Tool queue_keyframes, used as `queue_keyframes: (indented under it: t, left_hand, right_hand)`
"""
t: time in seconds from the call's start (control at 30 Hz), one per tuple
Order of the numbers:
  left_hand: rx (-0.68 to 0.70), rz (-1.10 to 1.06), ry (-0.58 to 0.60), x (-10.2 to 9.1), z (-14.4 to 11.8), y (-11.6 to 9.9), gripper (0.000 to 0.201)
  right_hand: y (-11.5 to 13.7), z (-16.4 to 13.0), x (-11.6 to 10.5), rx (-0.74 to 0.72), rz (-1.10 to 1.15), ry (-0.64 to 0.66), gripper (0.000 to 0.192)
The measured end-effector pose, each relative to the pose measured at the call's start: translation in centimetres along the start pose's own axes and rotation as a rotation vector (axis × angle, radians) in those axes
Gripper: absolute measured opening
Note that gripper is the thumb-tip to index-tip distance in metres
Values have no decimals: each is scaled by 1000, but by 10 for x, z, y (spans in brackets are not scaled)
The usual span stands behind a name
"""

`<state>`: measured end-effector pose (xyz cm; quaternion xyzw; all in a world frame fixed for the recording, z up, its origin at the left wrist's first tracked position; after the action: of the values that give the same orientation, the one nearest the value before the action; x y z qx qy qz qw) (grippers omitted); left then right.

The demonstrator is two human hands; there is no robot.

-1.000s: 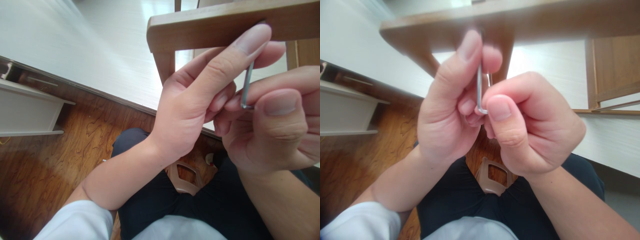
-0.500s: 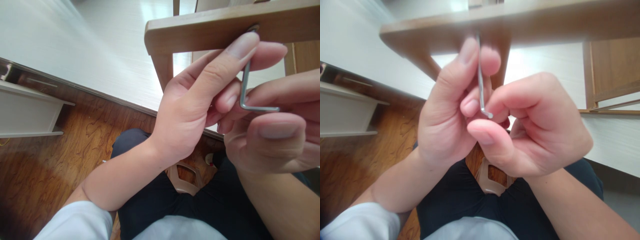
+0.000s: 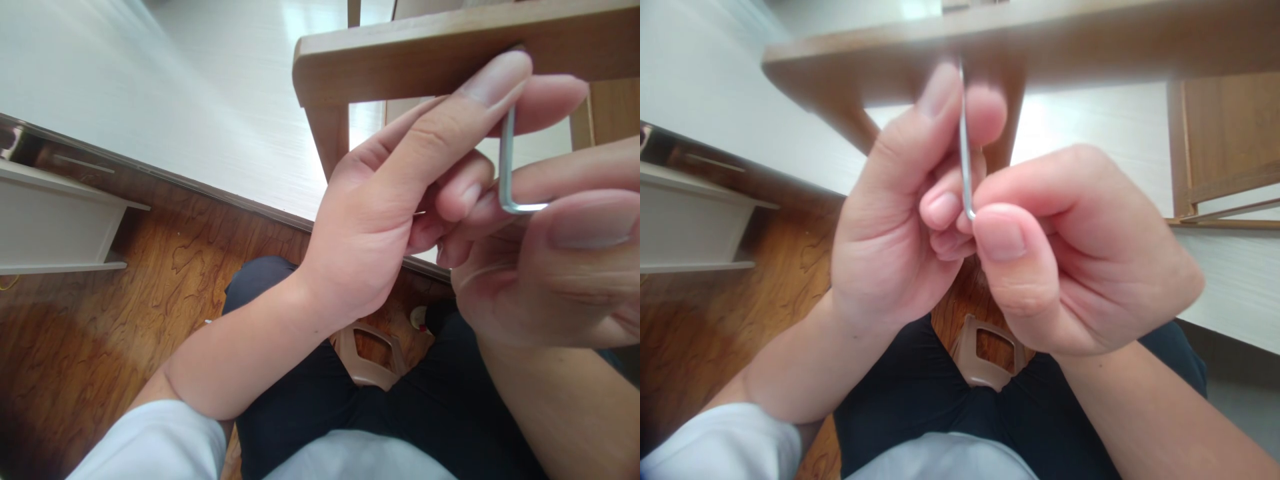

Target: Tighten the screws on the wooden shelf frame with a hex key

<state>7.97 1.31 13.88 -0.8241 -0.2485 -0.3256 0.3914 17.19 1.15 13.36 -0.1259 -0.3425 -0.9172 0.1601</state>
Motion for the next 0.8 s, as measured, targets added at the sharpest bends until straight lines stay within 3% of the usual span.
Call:
queue_keyframes:
  t: [0.1,0.33,0.4,0.47,0.57,0.7,0.8]
  left_hand:
    - [12,-35,22,2,0,-1,18]
    - [52,26,61,1,-2,-2,21]
    - [43,8,59,0,-2,-2,24]
    - [-6,-43,37,-2,-2,0,24]
    - [-100,-131,34,-4,-2,4,25]
    - [-143,-132,20,-3,-2,5,36]
    - [-98,-87,15,-3,0,4,36]
  right_hand:
    - [7,7,7,-80,-58,94,12]
    - [-7,1,-7,29,-64,124,23]
    - [-8,-2,-11,-4,-78,90,30]
    - [-9,-5,-15,106,-72,26,35]
    - [-10,-6,-19,330,-45,-34,28]
    - [-1,8,-12,275,-91,129,13]
    - [3,16,-4,342,-156,114,8]
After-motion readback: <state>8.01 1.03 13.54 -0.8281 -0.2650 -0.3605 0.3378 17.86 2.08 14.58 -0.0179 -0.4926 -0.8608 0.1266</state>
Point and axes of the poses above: each hand's wrist, its own z-axis towards the middle knuckle, its own x-axis out of the palm, y = z × x, the point moved 4 cm from there along z, towards the middle knuckle, and after that the axes turned 14 degrees about -x, right-handed, at the moved point
